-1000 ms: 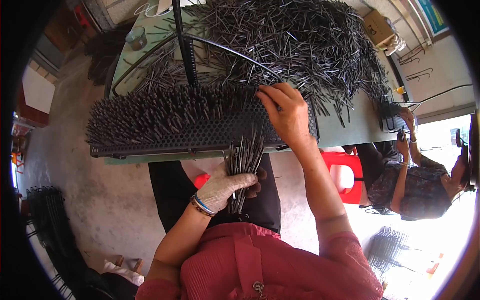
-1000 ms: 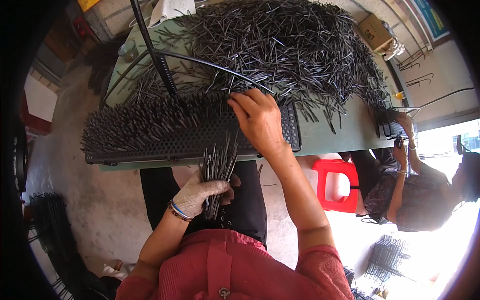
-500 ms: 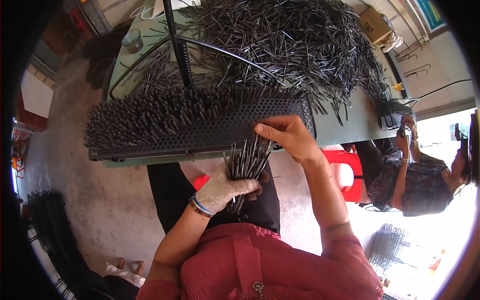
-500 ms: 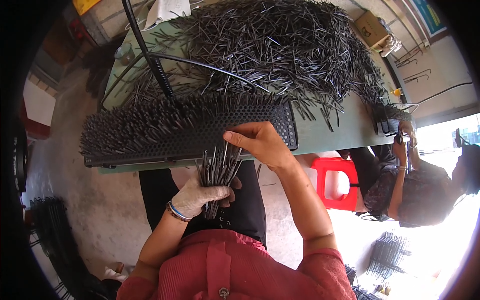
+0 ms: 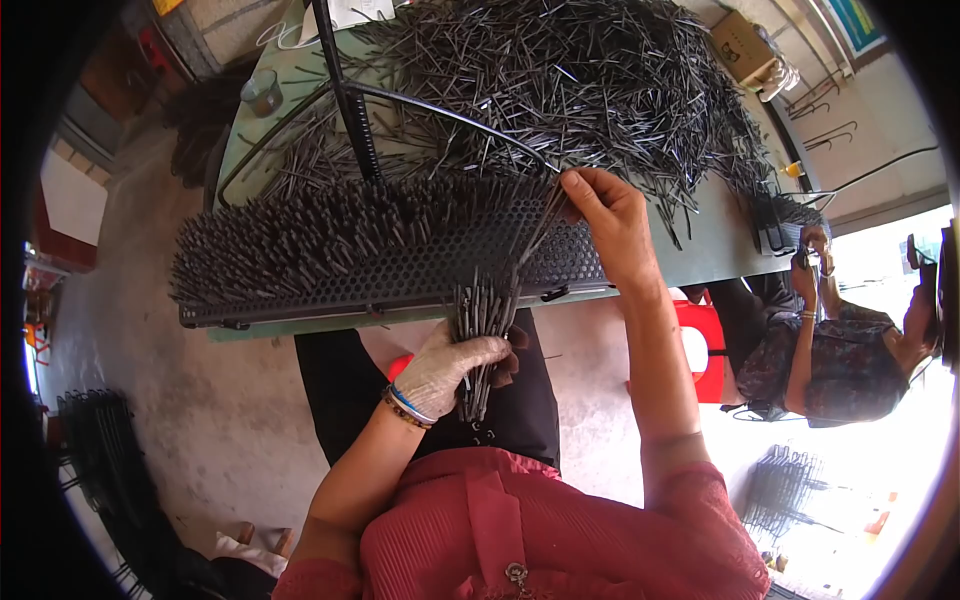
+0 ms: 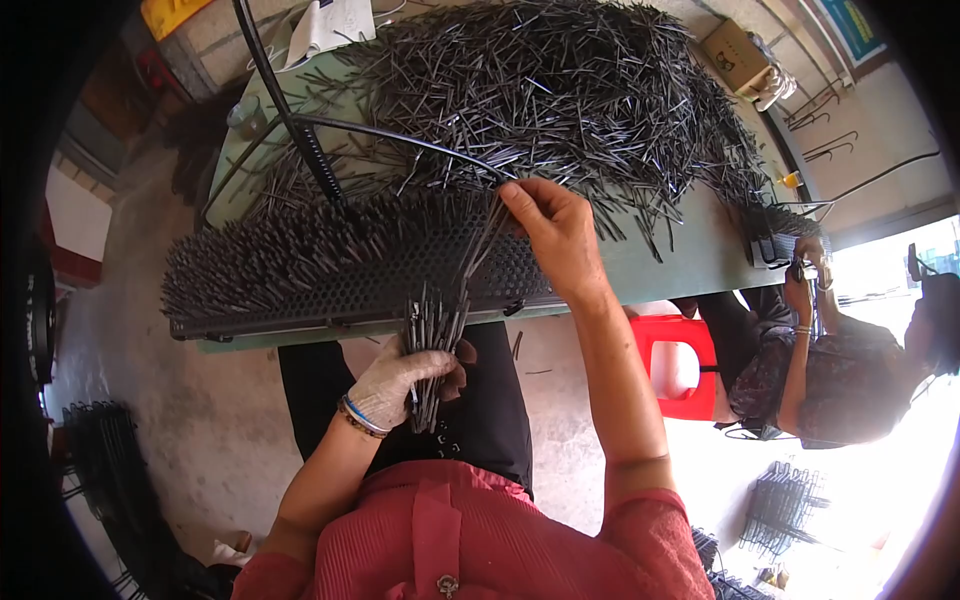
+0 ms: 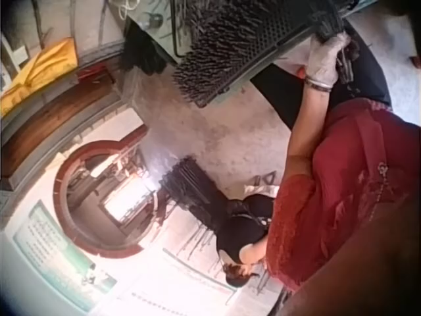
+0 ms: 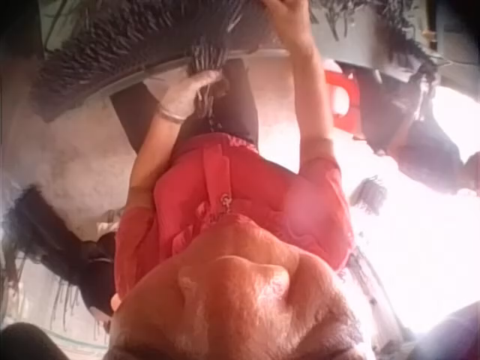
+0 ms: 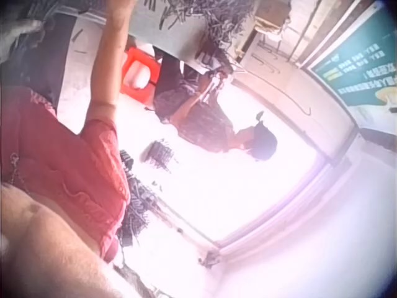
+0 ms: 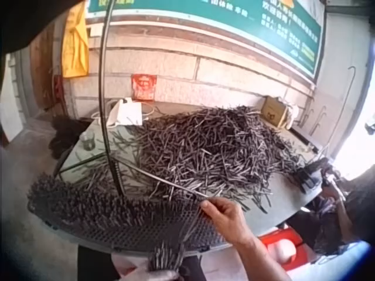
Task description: Manually picking metal rods from a pile and inserting them into a perforated grid jig.
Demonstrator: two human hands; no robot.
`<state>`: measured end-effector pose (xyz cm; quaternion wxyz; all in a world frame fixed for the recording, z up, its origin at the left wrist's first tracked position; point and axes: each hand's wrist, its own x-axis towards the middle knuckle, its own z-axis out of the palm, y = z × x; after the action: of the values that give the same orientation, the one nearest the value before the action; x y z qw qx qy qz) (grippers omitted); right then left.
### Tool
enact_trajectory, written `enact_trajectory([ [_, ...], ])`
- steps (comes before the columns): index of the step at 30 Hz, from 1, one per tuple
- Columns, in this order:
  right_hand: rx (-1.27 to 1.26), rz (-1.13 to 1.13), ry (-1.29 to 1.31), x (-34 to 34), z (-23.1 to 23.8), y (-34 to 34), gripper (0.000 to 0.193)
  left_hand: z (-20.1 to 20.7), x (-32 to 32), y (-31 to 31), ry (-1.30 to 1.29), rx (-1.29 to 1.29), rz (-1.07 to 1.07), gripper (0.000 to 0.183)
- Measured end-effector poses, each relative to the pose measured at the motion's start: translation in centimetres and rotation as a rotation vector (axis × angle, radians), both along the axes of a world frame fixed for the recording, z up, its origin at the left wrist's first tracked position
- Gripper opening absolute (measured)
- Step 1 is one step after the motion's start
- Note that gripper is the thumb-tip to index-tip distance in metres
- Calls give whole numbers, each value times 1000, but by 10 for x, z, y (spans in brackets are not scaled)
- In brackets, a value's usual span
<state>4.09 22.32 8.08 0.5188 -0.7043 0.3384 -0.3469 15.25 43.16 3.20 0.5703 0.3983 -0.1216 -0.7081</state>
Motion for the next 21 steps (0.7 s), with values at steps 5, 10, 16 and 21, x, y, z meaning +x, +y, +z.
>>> enact_trajectory([
  [5,301,402,185,2,-1,23,25,-3,-3,0,173,42,127,26],
  [10,267,266,261,0,-11,20,24,0,-8,-2,65,106,145,27],
  [16,-65,-10,-8,2,1,-5,24,6,-5,-2,64,119,130,20],
  [21,-293,-25,-26,16,-15,-26,18,9,-5,-4,65,113,112,19],
])
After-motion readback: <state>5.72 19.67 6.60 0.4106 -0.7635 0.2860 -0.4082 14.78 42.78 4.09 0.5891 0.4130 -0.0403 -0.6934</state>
